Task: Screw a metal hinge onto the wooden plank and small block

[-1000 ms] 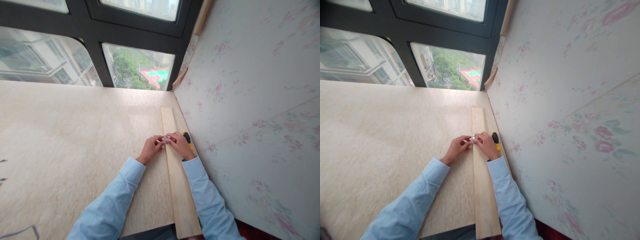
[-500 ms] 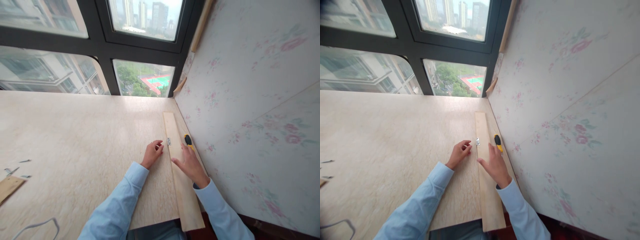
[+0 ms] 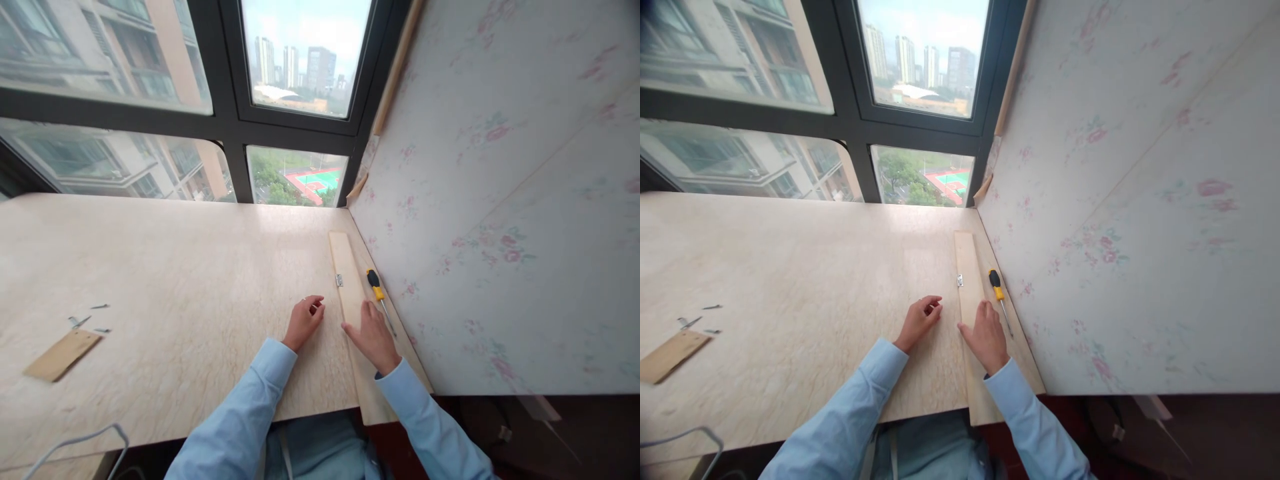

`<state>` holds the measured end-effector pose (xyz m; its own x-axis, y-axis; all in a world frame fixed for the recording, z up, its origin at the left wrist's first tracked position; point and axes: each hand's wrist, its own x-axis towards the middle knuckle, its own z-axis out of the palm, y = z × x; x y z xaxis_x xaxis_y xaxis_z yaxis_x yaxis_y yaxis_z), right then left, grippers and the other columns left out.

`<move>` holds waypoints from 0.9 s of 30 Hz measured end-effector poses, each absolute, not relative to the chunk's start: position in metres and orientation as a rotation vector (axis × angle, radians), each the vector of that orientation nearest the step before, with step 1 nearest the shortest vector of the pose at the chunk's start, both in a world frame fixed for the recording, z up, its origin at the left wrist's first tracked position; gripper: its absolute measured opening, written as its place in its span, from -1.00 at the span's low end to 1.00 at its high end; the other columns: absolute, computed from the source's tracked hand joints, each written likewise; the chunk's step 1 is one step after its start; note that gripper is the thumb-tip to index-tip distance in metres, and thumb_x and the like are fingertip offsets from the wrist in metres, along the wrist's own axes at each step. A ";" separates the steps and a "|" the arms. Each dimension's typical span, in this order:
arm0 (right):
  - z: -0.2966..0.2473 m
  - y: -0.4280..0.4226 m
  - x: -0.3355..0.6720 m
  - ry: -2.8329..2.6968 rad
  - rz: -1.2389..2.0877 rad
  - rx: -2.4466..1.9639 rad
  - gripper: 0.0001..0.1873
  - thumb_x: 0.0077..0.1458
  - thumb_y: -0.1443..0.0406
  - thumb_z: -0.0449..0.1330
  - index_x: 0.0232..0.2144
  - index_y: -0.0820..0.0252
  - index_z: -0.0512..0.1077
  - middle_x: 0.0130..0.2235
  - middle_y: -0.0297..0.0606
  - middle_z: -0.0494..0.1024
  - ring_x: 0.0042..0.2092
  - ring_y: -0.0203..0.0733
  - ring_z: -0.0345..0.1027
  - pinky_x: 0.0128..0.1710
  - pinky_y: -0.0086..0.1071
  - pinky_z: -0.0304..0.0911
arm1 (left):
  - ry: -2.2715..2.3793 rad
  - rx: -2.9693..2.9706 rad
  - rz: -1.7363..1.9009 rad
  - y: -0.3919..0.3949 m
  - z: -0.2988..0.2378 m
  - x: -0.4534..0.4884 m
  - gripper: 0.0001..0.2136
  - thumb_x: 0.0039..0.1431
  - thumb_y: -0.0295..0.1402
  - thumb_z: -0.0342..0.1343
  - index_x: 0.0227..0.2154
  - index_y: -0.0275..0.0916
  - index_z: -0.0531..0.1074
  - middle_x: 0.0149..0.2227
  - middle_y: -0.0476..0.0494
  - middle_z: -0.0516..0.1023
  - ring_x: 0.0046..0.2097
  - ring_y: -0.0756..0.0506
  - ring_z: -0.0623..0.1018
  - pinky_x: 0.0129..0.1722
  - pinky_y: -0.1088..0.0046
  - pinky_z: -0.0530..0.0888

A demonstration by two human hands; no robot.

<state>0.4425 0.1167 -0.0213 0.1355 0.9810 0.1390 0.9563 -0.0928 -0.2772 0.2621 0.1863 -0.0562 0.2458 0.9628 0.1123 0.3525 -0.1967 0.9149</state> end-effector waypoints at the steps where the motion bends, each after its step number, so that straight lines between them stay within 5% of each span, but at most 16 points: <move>1: -0.021 0.116 0.442 -1.878 0.108 -2.123 -0.30 0.07 0.14 0.22 0.14 0.50 0.21 0.15 0.28 0.30 0.15 0.25 0.24 0.11 -0.03 0.19 | 1.226 1.710 0.949 0.182 -0.056 0.260 -0.74 0.16 -0.37 0.03 -0.13 -0.32 0.47 -0.27 -0.16 0.57 -0.38 0.02 0.52 -0.34 0.49 0.50; 10: -0.007 0.107 0.435 -1.927 0.084 -2.267 -0.50 0.12 0.14 0.17 -0.04 0.47 0.37 0.03 0.15 0.40 0.06 0.15 0.30 0.05 -0.20 0.17 | 1.280 1.758 0.954 0.159 -0.056 0.248 -0.76 0.14 -0.43 0.03 -0.16 -0.31 0.49 -0.27 -0.15 0.58 -0.36 0.01 0.53 -0.27 0.47 0.46; 27: -0.031 0.094 0.473 -2.081 0.045 -2.031 -0.53 0.17 0.05 0.13 -0.10 0.38 0.40 0.02 0.22 0.43 0.09 0.17 0.33 0.09 -0.09 0.23 | 1.121 1.642 0.901 0.136 -0.059 0.210 -0.75 0.11 -0.39 0.05 -0.16 -0.31 0.49 -0.30 -0.16 0.57 -0.40 0.02 0.54 -0.33 0.50 0.47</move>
<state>0.4727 0.0940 -0.0306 -0.0107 0.9895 0.1439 0.9824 0.0372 -0.1829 0.2104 0.1360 -0.0595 0.3165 0.9461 0.0684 0.2700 -0.1590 0.9496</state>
